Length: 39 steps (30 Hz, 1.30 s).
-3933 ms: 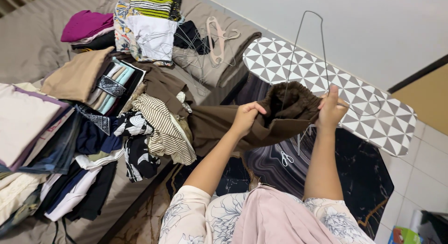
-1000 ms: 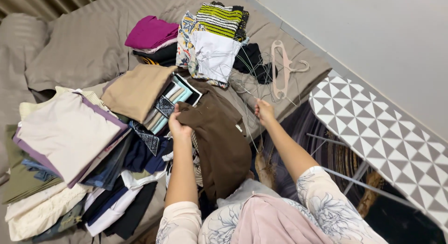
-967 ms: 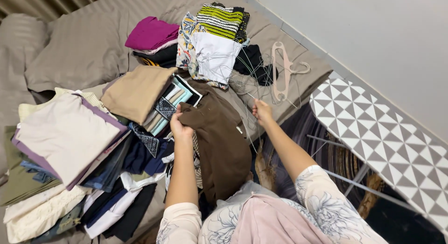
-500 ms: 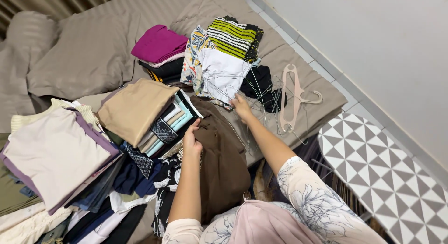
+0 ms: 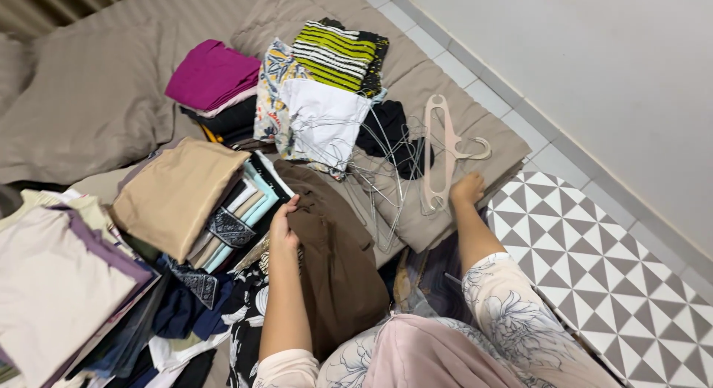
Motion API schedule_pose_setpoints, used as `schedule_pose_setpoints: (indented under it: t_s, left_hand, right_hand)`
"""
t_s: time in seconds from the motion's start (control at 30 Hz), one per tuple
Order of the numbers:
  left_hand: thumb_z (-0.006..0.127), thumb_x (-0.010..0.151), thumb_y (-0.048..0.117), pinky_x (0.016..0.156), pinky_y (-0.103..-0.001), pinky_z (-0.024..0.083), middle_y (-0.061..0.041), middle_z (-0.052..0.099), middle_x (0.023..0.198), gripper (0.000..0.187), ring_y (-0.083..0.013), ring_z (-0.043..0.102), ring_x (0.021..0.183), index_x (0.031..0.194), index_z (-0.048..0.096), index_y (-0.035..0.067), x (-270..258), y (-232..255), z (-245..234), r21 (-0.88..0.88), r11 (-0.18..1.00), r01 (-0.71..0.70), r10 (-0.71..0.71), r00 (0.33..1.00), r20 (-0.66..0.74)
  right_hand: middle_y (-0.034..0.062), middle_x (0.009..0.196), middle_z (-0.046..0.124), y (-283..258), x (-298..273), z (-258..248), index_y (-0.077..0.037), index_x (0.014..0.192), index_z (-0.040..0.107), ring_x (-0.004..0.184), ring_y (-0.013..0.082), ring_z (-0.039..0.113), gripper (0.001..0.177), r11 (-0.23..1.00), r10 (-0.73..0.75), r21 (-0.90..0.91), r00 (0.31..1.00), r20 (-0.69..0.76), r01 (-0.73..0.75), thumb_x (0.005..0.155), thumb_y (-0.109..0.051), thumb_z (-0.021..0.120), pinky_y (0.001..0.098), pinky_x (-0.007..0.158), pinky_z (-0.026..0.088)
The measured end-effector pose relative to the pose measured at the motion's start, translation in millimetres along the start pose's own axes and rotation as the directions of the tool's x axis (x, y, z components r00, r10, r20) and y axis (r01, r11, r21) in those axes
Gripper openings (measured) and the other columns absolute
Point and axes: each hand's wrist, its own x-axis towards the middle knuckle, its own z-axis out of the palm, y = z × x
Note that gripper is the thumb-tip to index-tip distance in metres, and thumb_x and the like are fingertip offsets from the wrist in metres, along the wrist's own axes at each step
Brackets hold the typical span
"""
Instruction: The person picks up various folded garments from a pile on the bed, places them on hangers, and hangs them in a closet. The person handles tops and pants, using both plastic and wire hangers.
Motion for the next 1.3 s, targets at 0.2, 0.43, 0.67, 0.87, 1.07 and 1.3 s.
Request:
schedule_pose_setpoints:
  t_s: [0.2,0.43,0.67,0.87,1.07,1.3]
  left_hand:
    - [0.052,0.087,0.006,0.084,-0.047,0.060,-0.015,0.070,0.111,0.035,-0.0306,0.070,0.096,0.117,0.070,0.004,11,-2,-5,0.008,1.000,0.019,-0.019,1.000,0.020]
    - [0.064,0.089,0.004,0.082,-0.041,0.061,-0.012,0.072,0.107,0.024,-0.0258,0.070,0.093,0.111,0.073,0.002,-8,8,-2,0.025,0.999,-0.021,0.021,1.000,0.022]
    - [0.066,0.087,0.005,0.079,-0.040,0.062,-0.011,0.074,0.102,0.020,-0.0248,0.071,0.088,0.106,0.074,0.002,-34,20,2,0.024,0.999,-0.032,0.030,0.998,0.056]
    - [0.068,0.085,0.002,0.076,-0.037,0.061,-0.011,0.074,0.101,0.022,-0.0227,0.072,0.086,0.107,0.074,0.000,-65,31,14,0.185,0.975,-0.124,0.109,0.990,0.090]
    - [0.075,0.084,0.002,0.077,-0.033,0.059,-0.010,0.075,0.099,0.022,-0.0188,0.071,0.086,0.106,0.075,0.000,-102,41,35,0.430,0.886,-0.175,0.091,0.974,0.210]
    - [0.079,0.082,0.005,0.082,-0.027,0.054,-0.004,0.075,0.098,0.024,-0.0117,0.068,0.088,0.106,0.077,0.002,-153,50,64,0.705,0.600,-0.378,0.019,0.888,0.459]
  right_hand:
    - [0.0275,0.109,0.069,19,11,-7,0.001,0.105,0.071,0.104,0.0443,0.067,0.021,0.966,-0.035,0.256,0.997,0.073,0.015,0.089,-0.011,0.063,0.0471,0.096,0.053]
    - [0.0309,0.098,0.071,17,1,-2,0.004,0.097,0.072,0.092,0.0468,0.067,0.022,0.984,-0.153,0.120,0.976,0.156,0.135,0.087,-0.014,0.067,0.0507,0.083,0.053]
    - [0.0110,0.081,0.072,-5,-18,-6,-0.002,0.094,0.074,0.073,0.0215,0.066,0.015,0.753,0.018,0.657,0.997,-0.070,0.032,0.094,-0.016,0.070,0.0348,0.070,0.051]
    - [-0.0039,0.079,0.065,-15,-13,-14,-0.003,0.096,0.075,0.068,0.0047,0.052,0.012,0.496,-0.050,0.857,0.990,-0.133,0.140,0.095,-0.005,0.063,0.0229,0.062,0.042]
    - [0.0005,0.072,0.046,-43,17,-35,-0.006,0.130,0.068,0.062,0.0073,0.039,0.040,0.595,-0.377,0.769,0.926,0.011,0.233,0.093,-0.014,0.080,0.0246,0.053,0.032]
    - [-0.0052,0.095,0.074,-86,4,-72,0.000,0.119,0.066,0.074,-0.0009,0.057,0.022,0.380,-0.559,0.919,0.818,0.139,0.103,0.102,-0.011,0.058,0.0184,0.062,0.045]
